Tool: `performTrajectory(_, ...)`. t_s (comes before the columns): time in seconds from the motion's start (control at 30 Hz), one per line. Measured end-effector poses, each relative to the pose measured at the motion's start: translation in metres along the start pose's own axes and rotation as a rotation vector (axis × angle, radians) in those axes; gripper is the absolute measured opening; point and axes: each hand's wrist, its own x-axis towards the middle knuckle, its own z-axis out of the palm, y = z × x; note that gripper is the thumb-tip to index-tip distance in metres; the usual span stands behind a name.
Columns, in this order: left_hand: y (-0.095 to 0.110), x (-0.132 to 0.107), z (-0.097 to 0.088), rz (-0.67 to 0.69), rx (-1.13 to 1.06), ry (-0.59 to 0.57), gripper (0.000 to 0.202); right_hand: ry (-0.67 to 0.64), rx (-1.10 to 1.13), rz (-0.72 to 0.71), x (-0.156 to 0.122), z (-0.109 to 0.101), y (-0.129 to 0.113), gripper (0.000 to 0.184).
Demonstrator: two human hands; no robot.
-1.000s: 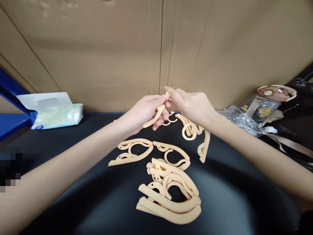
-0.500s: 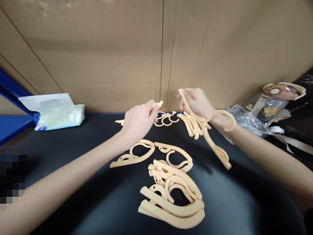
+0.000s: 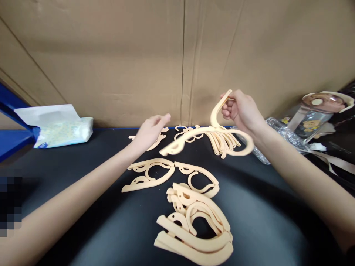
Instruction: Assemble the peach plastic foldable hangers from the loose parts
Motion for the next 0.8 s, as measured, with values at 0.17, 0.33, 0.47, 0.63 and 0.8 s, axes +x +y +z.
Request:
performTrajectory(0.17,0.027,-0.012,-0.01,-0.211,-0.863,-0.668,0.06,-0.042,-0.093,-0.039,-0.005,-0.004,-0.001,0.011)
performTrajectory(0.33,0.03,-0.013,-0.015,-0.398,-1.031,-0.573,0.015,-0.066,-0.357,-0.084,0.0,-0.018,-0.007,0.01)
performTrajectory(0.47,0.026,-0.008,-0.006,-0.401,-1.042,-0.358,0.024,-0.36,-0.892,-0.234,-0.012,-0.016,-0.013,0.009)
performTrajectory(0.63,0.022,-0.015,0.013,-0.332,-0.942,-0.245,0.015,-0.657,-1.315,-0.212,-0.041,0.009,-0.01,0.018)
performTrajectory(0.8,0.025,-0.024,0.021,-0.317,-0.846,-0.231,0.022,-0.418,-1.443,-0.33,-0.047,0.021,0.003,0.024)
